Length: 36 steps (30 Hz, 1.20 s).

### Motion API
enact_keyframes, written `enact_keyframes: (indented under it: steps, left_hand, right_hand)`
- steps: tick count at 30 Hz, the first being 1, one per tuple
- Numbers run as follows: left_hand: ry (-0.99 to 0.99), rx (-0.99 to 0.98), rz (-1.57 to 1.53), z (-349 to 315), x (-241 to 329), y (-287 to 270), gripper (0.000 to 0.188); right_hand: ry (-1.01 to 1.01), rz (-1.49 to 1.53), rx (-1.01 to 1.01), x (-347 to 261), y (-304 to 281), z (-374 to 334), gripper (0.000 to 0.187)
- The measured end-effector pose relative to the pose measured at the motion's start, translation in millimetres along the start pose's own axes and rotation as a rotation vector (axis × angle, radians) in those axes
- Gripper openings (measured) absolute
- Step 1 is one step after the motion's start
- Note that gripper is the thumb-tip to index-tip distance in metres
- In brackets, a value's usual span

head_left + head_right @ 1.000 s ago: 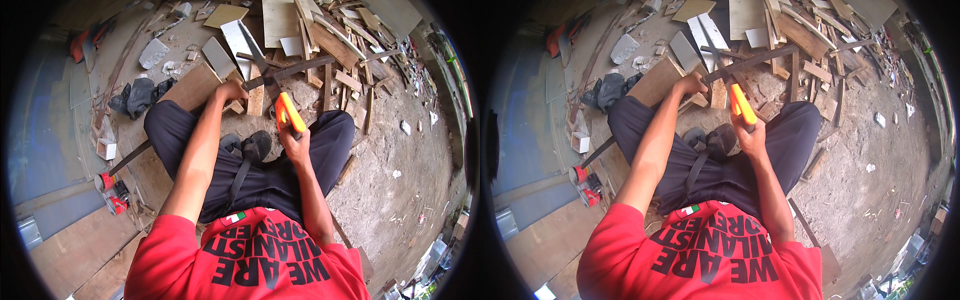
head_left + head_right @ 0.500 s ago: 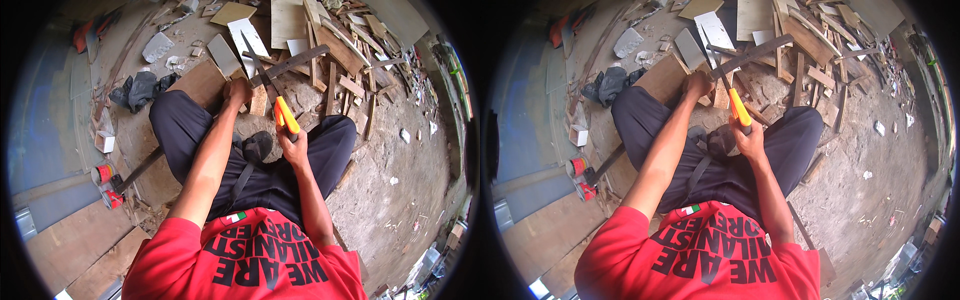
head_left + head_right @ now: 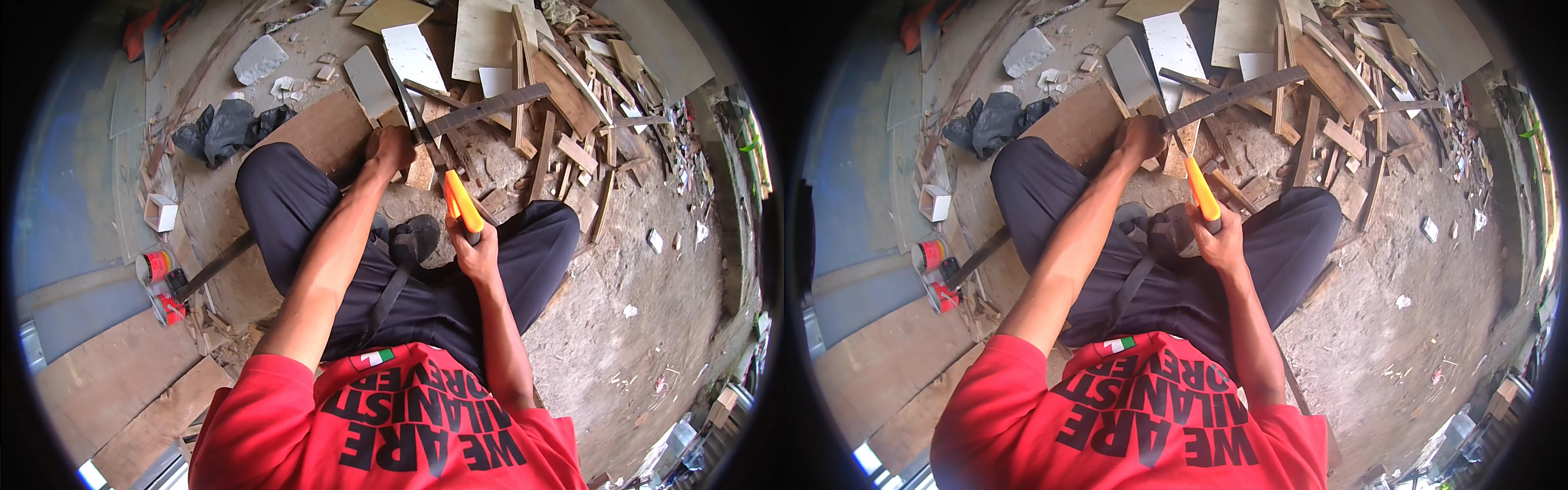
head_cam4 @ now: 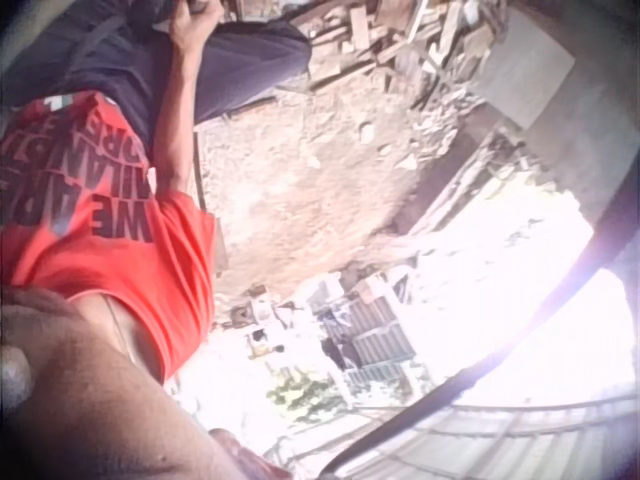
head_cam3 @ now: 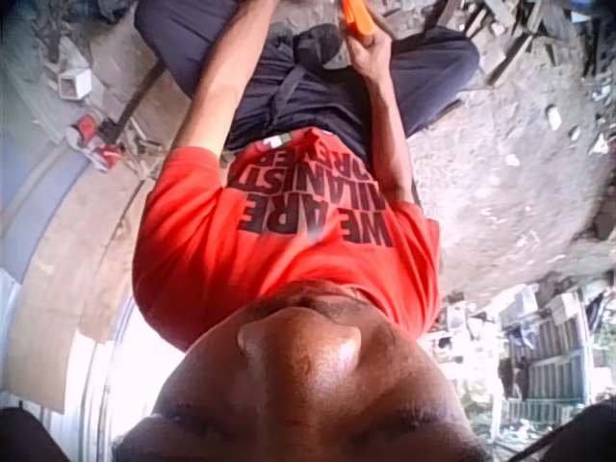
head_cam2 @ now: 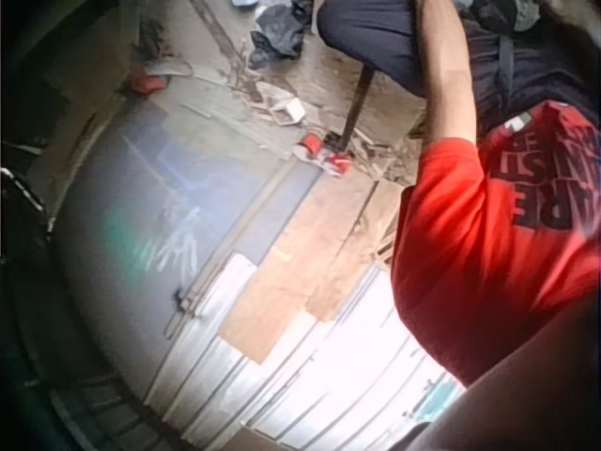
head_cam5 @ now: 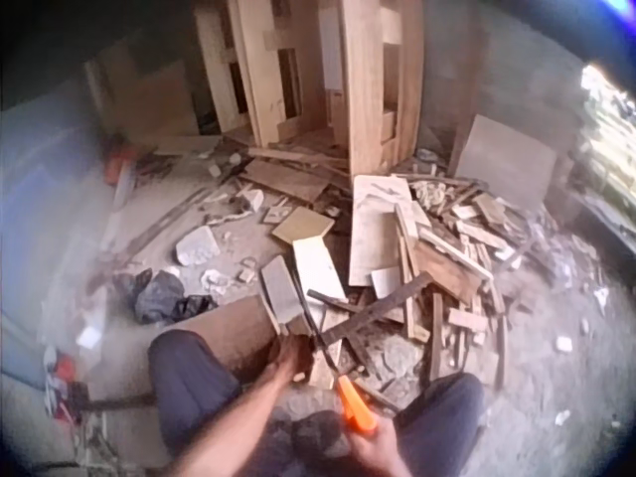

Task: The person sits on the floor and uses a hand saw to cut a long metal bar placed on a wooden support. They repeatedly saw back and forth along the bar, adjusting their grip and position as needed.

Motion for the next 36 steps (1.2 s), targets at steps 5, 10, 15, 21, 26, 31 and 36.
enact_keyframes:
  steps: [5, 10, 15, 21, 26, 31, 36]
  left_hand:
    - [0.026, -0.055, 0.051, 2, 0, 3, 0.02]
    - [0.089, -0.071, 0.077, 1, 5, 4, 0.019]
    - [0.061, -0.121, 0.058, 3, -2, 15, 0.019]
    - [0.137, -0.277, 0.29, 5, 12, 27, 0.019]
    - [0.14, -0.028, 0.312, 5, -44, 73, 0.012]
    - [0.098, -0.187, 0.36, 1, -18, 53, 0.01]
    - [0.088, 0.012, 0.274, -7, -14, 43, 0.016]
  right_hand:
    - [0.001, -0.019, -0.014, -5, 0, -3, 0.022]
    - [-0.012, -0.065, -0.034, -12, 0, -5, 0.022]
    - [0.048, -0.012, -0.11, 3, 0, -13, 0.02]
    - [0.092, -0.155, -0.065, -5, -14, -27, 0.025]
    - [0.142, -0.268, -0.045, -15, -29, -49, 0.027]
    - [0.153, -0.368, 0.012, -26, -51, -70, 0.026]
    - [0.116, -0.529, 0.02, -44, -54, -86, 0.02]
Point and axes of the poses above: each hand's wrist, its own z-axis towards the middle knuckle, its own y-axis out of the palm, x = y × z, the point moved 10 cm from there along z, towards the middle knuckle, and after that the axes turned 11 degrees about y, right-handed, at the moved point
